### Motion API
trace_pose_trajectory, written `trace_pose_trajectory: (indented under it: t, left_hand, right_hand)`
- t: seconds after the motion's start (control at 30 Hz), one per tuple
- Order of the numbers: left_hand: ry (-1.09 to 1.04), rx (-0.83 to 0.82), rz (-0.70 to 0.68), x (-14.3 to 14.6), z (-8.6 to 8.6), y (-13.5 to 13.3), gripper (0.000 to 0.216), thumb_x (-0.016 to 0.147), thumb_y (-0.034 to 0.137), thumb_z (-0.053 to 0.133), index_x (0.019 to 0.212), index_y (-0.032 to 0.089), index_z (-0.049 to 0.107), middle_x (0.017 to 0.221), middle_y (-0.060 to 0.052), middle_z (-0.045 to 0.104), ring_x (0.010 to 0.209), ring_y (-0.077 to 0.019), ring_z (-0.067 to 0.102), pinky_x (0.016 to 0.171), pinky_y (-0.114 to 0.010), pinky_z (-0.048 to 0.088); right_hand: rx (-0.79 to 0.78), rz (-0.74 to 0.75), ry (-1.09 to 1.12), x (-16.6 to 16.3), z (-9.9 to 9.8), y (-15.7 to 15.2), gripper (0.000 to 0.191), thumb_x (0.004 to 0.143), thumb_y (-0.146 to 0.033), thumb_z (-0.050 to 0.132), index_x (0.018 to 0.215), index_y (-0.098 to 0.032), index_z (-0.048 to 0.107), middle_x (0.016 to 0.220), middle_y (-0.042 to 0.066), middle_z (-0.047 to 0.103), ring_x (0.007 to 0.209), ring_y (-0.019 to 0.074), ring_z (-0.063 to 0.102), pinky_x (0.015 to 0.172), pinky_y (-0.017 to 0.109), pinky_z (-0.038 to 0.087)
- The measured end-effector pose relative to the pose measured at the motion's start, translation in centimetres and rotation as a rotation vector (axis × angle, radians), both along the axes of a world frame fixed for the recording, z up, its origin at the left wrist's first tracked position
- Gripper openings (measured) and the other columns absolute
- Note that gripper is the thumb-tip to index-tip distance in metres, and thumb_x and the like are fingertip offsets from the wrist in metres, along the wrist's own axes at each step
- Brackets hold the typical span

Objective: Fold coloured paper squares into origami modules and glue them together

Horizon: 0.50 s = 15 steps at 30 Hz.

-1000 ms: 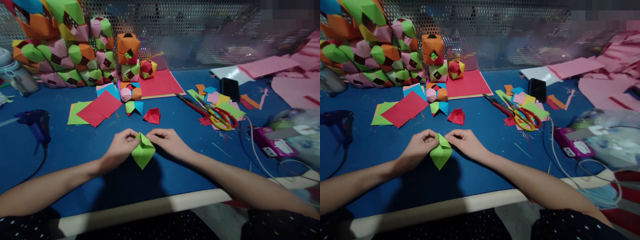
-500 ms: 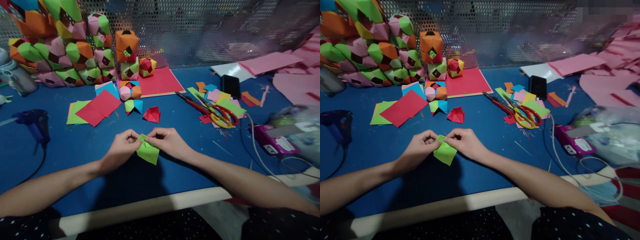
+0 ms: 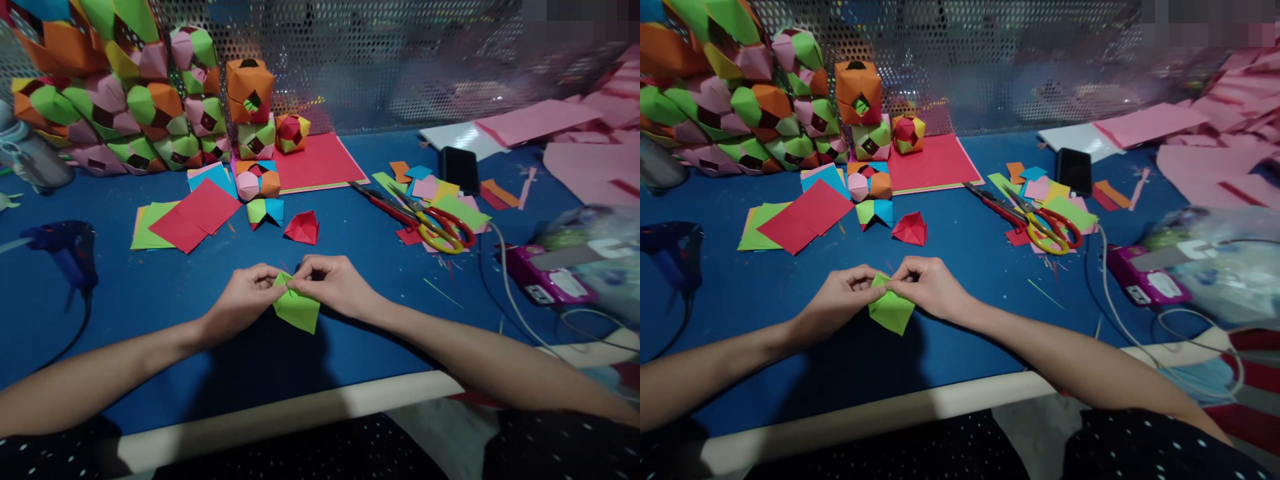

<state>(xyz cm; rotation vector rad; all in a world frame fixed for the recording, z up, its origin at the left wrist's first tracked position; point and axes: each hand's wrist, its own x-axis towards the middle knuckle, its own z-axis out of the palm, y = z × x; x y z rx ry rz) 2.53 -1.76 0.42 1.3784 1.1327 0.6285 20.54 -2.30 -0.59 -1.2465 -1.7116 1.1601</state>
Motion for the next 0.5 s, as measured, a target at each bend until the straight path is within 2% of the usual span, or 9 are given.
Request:
trace_pose_trajectory:
  t: [0.17,0.33,0.5]
  left_hand:
    - [0.024,0.044,0.005,0.06,0.08,-0.1,0.012,0.071,0.025,0.064,0.071,0.013,0.063,0.059,0.004,0.049,0.052,-0.006,0.037,0.046,-0.018,0.028]
    - [0.035,0.076,-0.003,-0.02,-0.25,-0.11,0.018,0.071,0.031,0.064,0.069,0.014,0.059,0.054,0.006,0.039,0.05,-0.0054,0.029,0.044,-0.018,0.024]
    - [0.01,0.073,0.041,0.08,-0.46,0.1,0.016,0.07,0.028,0.063,0.067,0.014,0.055,0.057,0.005,0.044,0.051,-0.0058,0.036,0.047,-0.018,0.027]
  right_hand:
    - [0.003,-0.002,0.005,-0.12,-0.05,-0.09,0.021,0.073,-0.032,0.067,0.063,-0.015,0.059,0.062,0.0,0.056,0.057,0.0102,0.046,0.052,0.024,0.035]
    - [0.047,-0.04,0.02,-0.43,-0.27,-0.35,0.021,0.073,-0.033,0.068,0.065,-0.016,0.06,0.062,-0.001,0.056,0.057,0.01,0.046,0.052,0.023,0.035]
    - [0.067,0.012,-0.025,-0.36,0.62,-0.48,0.021,0.078,-0.036,0.063,0.072,-0.016,0.062,0.067,0.0,0.057,0.06,0.0104,0.047,0.054,0.023,0.037]
